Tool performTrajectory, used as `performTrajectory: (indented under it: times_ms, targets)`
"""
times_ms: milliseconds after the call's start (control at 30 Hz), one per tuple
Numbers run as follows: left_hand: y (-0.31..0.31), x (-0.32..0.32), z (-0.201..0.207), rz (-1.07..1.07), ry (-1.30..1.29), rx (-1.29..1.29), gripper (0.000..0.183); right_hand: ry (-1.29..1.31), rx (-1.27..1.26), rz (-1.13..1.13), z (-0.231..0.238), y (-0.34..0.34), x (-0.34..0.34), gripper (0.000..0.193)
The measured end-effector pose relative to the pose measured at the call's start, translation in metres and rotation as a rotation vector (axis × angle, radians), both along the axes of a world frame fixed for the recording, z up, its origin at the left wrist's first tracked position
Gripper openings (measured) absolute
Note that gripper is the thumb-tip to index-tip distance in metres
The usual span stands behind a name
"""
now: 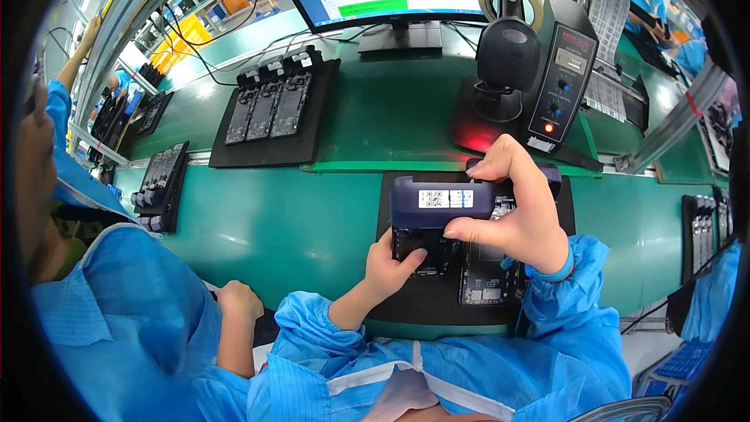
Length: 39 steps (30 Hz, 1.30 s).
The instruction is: The person applies small white labels to the back of dark blue electronic device casings. They pick up a casing, apply a label, and place it into a black tray holding three units. The person repeats this process for multiple casings, occasionally using a barcode scanner to scan the labels.
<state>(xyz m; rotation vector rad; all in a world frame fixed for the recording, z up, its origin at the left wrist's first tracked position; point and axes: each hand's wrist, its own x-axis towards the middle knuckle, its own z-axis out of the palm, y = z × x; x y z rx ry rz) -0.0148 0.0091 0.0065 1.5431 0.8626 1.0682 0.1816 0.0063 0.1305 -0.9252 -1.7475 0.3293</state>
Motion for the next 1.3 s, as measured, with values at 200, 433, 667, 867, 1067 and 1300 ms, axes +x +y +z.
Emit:
performTrajectory:
  times_ms: [200,433,667,867,1067,1300]
  targets:
    - [0.001,-0.001,-0.001,-0.006,0.019,0.026,0.032,-0.048,-0.009,-0.004,0.000,-0.004,0.000,0.055]
    - [-0.001,-0.002,-0.002,-0.010,-0.007,0.033,0.031,-0.088,0.063,-0.008,0.003,-0.006,-0.002,0.056]
    - [0.001,-0.003,-0.009,-0.037,-0.036,0.062,0.030,-0.118,0.082,-0.024,0.004,-0.005,0.000,0.057]
    - [-0.001,-0.001,-0.007,0.001,-0.063,0.102,0.030,-0.112,0.069,-0.035,0.004,-0.007,0.002,0.056]
    - [0.000,-0.002,-0.008,-0.008,-0.032,0.191,0.028,-0.149,0.053,0.005,0.010,-0.009,0.001,0.060]
    - [0.001,-0.003,-0.005,-0.044,-0.050,0.185,0.030,-0.475,0.120,0.037,0.020,-0.011,0.003,0.046]
